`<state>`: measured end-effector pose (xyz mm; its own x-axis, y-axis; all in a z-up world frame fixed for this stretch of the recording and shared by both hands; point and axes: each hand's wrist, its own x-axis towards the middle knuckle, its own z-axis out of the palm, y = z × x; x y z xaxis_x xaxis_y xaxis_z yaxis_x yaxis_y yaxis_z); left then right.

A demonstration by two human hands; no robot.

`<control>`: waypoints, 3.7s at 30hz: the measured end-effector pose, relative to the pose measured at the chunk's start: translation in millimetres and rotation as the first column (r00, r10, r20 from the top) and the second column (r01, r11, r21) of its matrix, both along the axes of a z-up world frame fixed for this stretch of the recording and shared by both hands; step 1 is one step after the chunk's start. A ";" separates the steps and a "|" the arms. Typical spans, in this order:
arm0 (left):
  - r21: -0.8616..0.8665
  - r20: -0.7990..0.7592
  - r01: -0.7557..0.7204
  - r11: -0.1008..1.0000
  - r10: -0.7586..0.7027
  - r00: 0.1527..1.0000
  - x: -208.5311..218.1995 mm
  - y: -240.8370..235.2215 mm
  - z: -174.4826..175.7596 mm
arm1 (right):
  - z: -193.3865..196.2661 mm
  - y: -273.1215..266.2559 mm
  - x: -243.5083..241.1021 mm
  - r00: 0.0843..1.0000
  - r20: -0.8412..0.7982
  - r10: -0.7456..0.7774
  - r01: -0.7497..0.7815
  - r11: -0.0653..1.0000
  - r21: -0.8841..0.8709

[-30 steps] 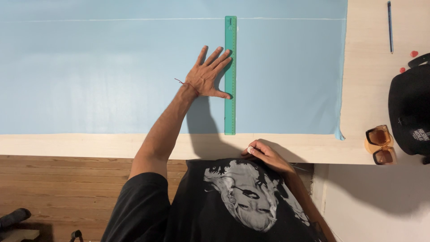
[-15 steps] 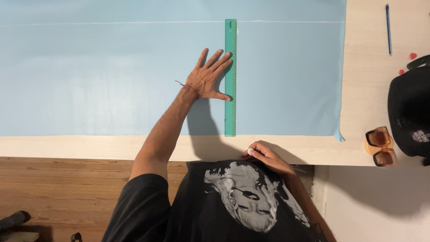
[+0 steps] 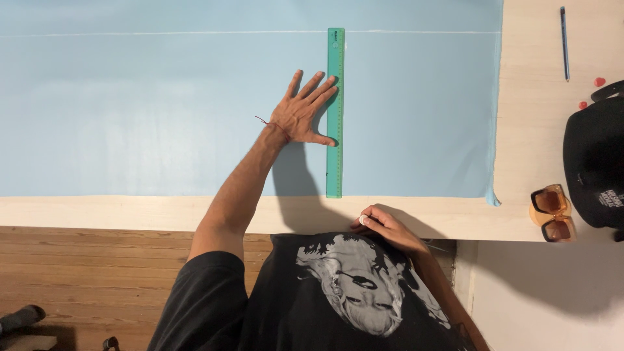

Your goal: Marking lines on a blue leather sheet using a ruler and chalk

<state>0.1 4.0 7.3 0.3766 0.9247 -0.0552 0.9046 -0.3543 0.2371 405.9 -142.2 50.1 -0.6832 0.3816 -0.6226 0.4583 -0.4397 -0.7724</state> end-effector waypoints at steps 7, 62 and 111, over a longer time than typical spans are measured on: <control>0.016 -0.016 -0.004 1.000 0.004 1.000 0.5 -1.1 -1.4 | 4.1 1.1 -1.0 1.000 0.005 0.006 -0.006 1.000 0.010; 0.060 0.001 0.063 0.996 -0.063 0.998 4.9 -4.4 -4.4 | -45.2 365.9 -219.7 0.943 0.287 -0.171 -0.236 0.267 0.934; 0.081 0.176 -0.774 0.629 0.755 0.632 -238.2 -125.1 -90.2 | -4.0 -45.0 -83.2 0.843 -0.184 -0.505 0.436 0.843 -0.316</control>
